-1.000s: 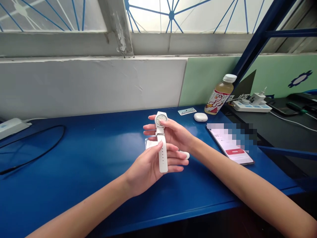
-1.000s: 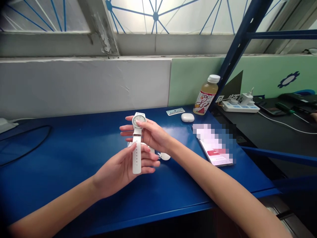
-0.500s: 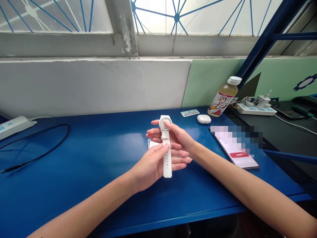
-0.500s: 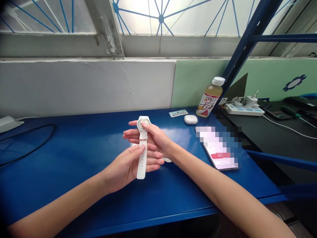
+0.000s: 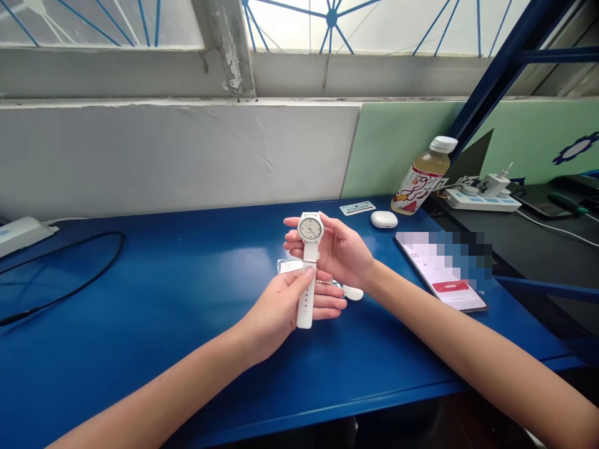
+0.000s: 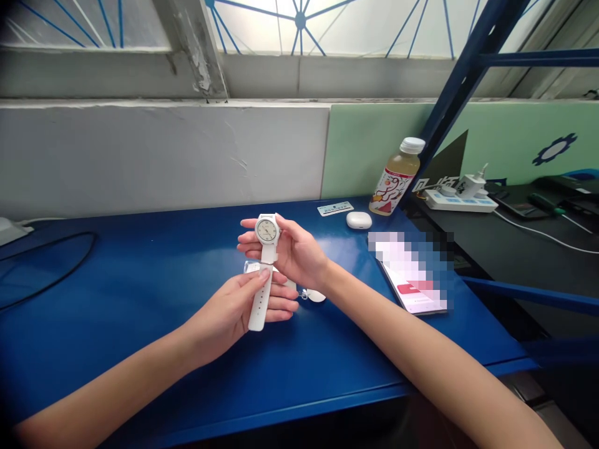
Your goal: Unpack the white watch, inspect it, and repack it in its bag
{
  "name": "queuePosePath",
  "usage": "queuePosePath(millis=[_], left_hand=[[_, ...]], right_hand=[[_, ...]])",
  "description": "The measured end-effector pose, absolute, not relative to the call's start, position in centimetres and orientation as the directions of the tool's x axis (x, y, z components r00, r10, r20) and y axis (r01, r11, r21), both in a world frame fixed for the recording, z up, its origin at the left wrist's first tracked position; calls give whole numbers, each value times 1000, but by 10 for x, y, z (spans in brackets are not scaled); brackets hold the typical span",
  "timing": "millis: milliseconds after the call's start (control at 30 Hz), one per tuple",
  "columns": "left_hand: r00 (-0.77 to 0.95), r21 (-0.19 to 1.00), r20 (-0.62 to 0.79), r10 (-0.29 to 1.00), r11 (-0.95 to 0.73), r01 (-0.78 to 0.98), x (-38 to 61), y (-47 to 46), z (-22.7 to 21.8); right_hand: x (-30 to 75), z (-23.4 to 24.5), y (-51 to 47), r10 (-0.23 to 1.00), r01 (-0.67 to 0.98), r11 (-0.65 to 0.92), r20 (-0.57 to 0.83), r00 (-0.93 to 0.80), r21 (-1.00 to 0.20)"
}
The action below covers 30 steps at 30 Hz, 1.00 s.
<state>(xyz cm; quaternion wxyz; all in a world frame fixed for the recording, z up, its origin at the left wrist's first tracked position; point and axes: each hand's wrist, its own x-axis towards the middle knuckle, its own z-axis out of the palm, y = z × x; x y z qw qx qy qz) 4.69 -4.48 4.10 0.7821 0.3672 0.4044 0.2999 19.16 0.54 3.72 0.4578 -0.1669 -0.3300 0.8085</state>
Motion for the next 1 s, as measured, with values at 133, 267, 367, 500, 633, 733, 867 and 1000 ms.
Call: queuePosePath(millis=[133, 267, 367, 500, 633, 733, 867, 1000], left_hand=[[489, 869, -321, 811, 457, -187, 44, -44, 39], [526, 914, -238, 817, 371, -163, 41, -44, 35], [533, 926, -221, 817, 347, -148, 42, -47, 31], [575, 927, -178, 799, 332, -175, 45, -52, 29], [642, 871, -171, 747, 420, -255, 46, -51, 32], [670, 799, -170, 723, 499, -336, 44, -47, 36], [655, 770, -184, 733, 522, -367, 40, -44, 39], [678, 817, -196, 708, 500, -286, 38, -46, 40]], right_hand=[[196, 39, 8, 877, -656, -334, 31, -479, -677], [196, 36, 9, 905, -667, -273, 49, -421, -693], [193, 33, 8, 917, -666, -247, 53, -396, -704], [191, 32, 7, 923, -629, -236, 31, -383, -741], [193, 36, 4, 905, -573, -285, -18, -426, -768], [196, 38, 3, 888, -570, -278, 20, -460, -773], [200, 37, 9, 923, -596, -186, 69, -379, -781], [202, 37, 11, 939, -625, -149, 90, -333, -766]])
